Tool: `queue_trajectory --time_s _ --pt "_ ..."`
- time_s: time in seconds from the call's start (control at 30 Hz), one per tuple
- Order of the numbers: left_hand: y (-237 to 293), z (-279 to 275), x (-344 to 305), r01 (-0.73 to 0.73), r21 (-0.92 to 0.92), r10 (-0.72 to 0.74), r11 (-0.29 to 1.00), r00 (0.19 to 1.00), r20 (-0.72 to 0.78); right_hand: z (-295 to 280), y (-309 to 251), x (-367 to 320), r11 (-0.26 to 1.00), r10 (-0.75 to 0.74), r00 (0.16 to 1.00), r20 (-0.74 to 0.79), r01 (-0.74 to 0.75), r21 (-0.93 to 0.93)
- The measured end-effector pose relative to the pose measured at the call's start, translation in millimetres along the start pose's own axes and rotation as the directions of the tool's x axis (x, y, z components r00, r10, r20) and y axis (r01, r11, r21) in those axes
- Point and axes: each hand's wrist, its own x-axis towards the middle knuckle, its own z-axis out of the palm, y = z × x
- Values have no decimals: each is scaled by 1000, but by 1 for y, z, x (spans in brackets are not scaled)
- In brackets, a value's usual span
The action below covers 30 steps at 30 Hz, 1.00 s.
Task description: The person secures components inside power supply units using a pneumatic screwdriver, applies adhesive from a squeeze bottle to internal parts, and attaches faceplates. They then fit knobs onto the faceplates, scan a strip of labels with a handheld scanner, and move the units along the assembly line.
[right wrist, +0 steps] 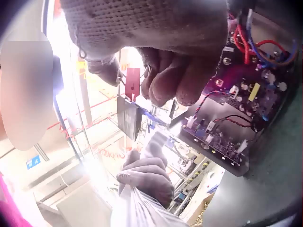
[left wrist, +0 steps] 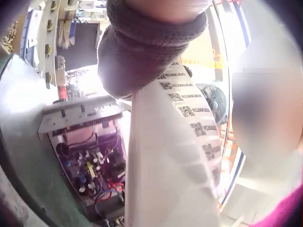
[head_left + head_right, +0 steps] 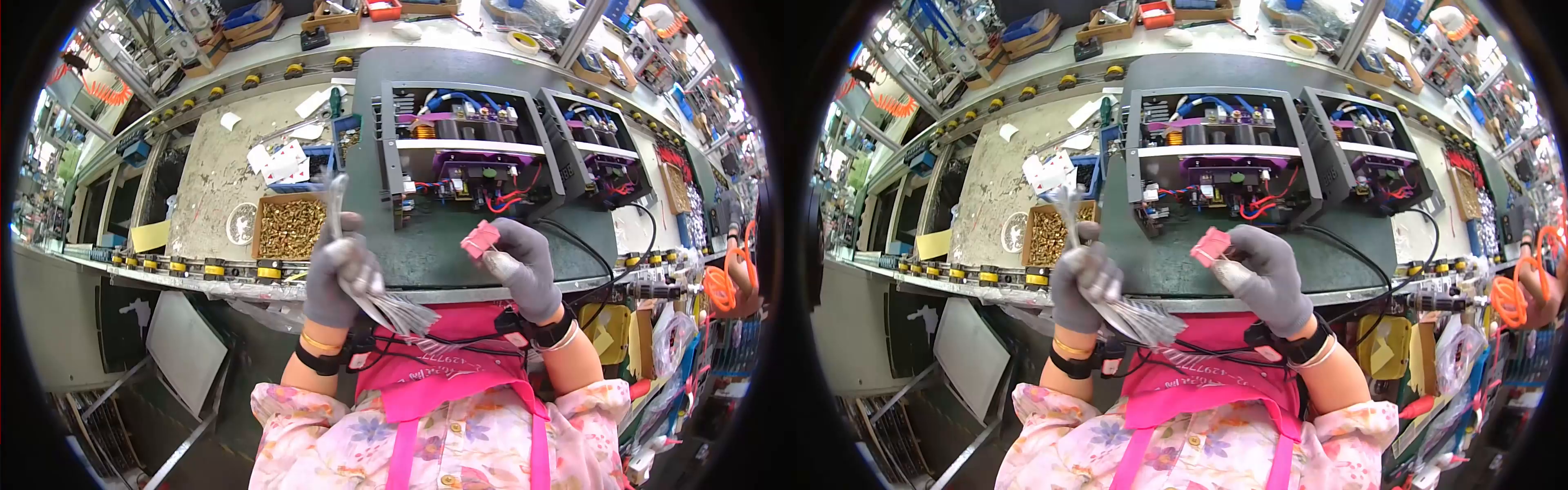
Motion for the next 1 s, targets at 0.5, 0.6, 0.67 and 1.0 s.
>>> queue_trajectory --time_s 0.5,0.6,0.67,1.0 --pt "27 -42 1 -263 -404 296 876 955 21 8 29 7 396 -15 982 187 178 -901" --pt "20 -44 4 -241 -408 271 880 962 15 25 9 -1 759 -83 924 375 302 -576" --pt "13 -41 7 -237 -401 266 885 964 18 47 3 -4 843 -70 892 446 292 -452" --pt "-3 -28 -1 -216 46 220 975 950 -223 89 37 -4 765 136 908 395 157 -624"
